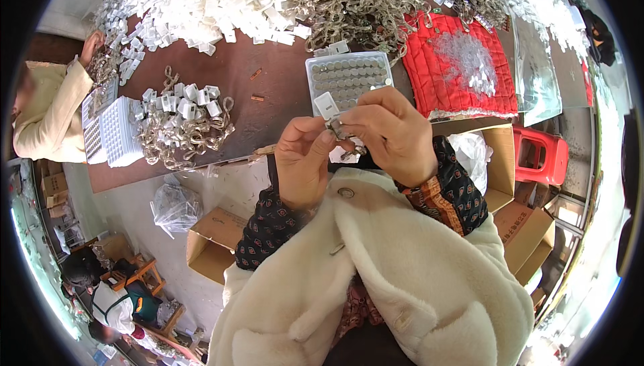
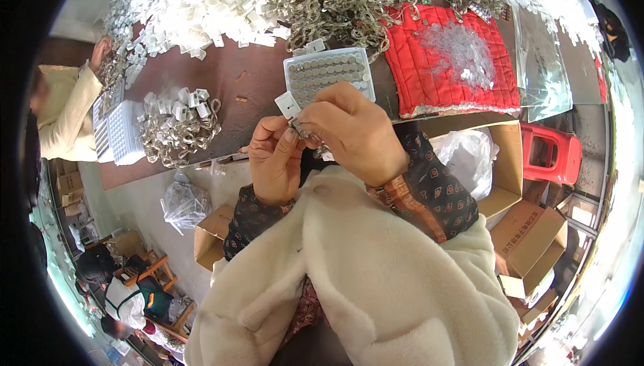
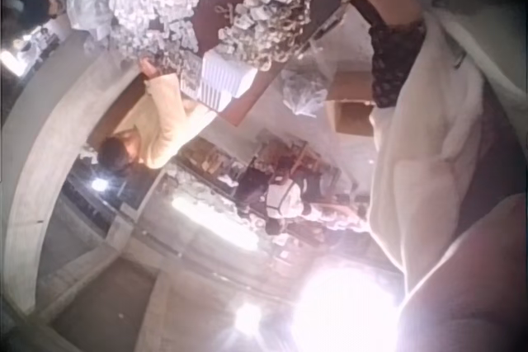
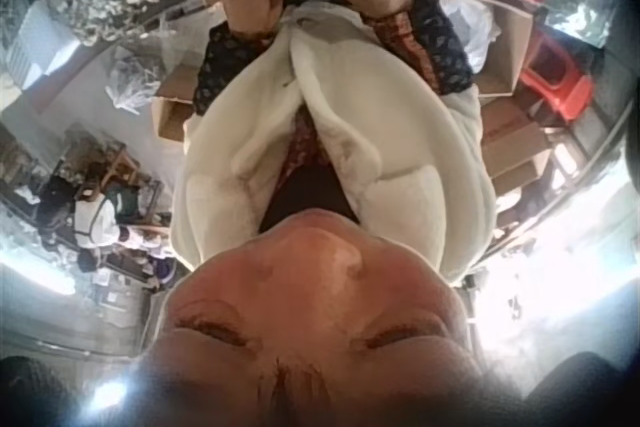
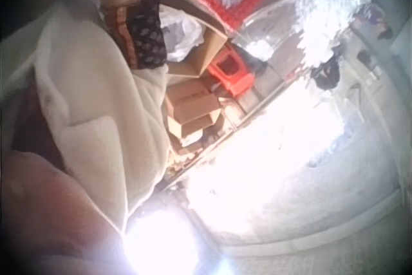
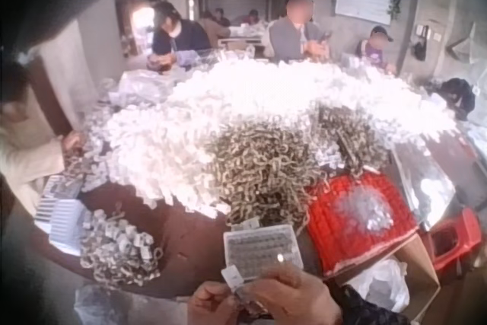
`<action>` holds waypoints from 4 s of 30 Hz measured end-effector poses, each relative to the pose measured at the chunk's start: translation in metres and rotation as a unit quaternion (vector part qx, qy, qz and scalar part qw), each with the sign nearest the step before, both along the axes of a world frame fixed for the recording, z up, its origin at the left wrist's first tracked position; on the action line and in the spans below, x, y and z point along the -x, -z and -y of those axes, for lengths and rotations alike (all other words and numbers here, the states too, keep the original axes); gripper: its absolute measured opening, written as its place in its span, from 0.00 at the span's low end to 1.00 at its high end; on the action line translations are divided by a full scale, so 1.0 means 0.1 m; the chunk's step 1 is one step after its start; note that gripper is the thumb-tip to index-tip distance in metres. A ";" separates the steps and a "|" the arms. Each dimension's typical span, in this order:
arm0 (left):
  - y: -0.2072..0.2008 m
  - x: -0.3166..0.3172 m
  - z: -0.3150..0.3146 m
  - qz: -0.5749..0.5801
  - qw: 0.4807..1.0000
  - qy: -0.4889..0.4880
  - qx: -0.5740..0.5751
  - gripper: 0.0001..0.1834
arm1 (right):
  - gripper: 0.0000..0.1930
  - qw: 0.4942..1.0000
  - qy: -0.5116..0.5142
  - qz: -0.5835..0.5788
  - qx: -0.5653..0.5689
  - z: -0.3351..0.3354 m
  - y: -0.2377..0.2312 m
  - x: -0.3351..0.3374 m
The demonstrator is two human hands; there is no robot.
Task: The person repeatedly picks small white plastic housings and metal components from a tray, inserts the metal parts into the housings, and uses a lighter to heat-seal the assembly. The person places the finished units on the table and continues the cycle.
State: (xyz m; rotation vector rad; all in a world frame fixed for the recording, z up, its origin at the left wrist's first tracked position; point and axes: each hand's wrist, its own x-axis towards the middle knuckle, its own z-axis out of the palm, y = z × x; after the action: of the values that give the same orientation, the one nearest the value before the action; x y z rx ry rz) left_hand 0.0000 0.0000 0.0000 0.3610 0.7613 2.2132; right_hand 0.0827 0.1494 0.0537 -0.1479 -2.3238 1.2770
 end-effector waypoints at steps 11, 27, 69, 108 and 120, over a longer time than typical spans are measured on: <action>0.03 0.00 0.06 -0.002 1.000 -0.007 0.008 0.10 | 0.09 0.993 -0.068 0.070 -0.067 0.06 -0.19 0.01; 0.04 0.05 0.11 0.046 0.998 0.030 -0.004 0.10 | 0.13 1.000 -0.011 -0.014 -0.018 0.15 -0.07 0.06; 0.07 0.08 0.04 0.057 0.998 0.030 0.025 0.08 | 0.07 0.979 0.142 -0.004 -0.149 -0.30 0.22 0.02; -0.58 -0.38 0.36 0.062 0.996 0.068 -0.023 0.08 | 0.11 0.977 -0.095 -0.186 0.045 0.34 -0.46 -0.30; -0.56 -0.39 0.12 0.113 0.990 0.073 -0.050 0.18 | 0.12 0.968 -0.087 -0.232 0.039 0.21 -0.32 -0.14</action>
State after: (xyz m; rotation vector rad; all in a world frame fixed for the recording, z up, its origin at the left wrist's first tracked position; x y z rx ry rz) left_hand 0.0387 -0.0124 0.0563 0.2030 0.4886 2.1144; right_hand 0.0962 0.1281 0.0854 0.3062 -1.9149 1.3200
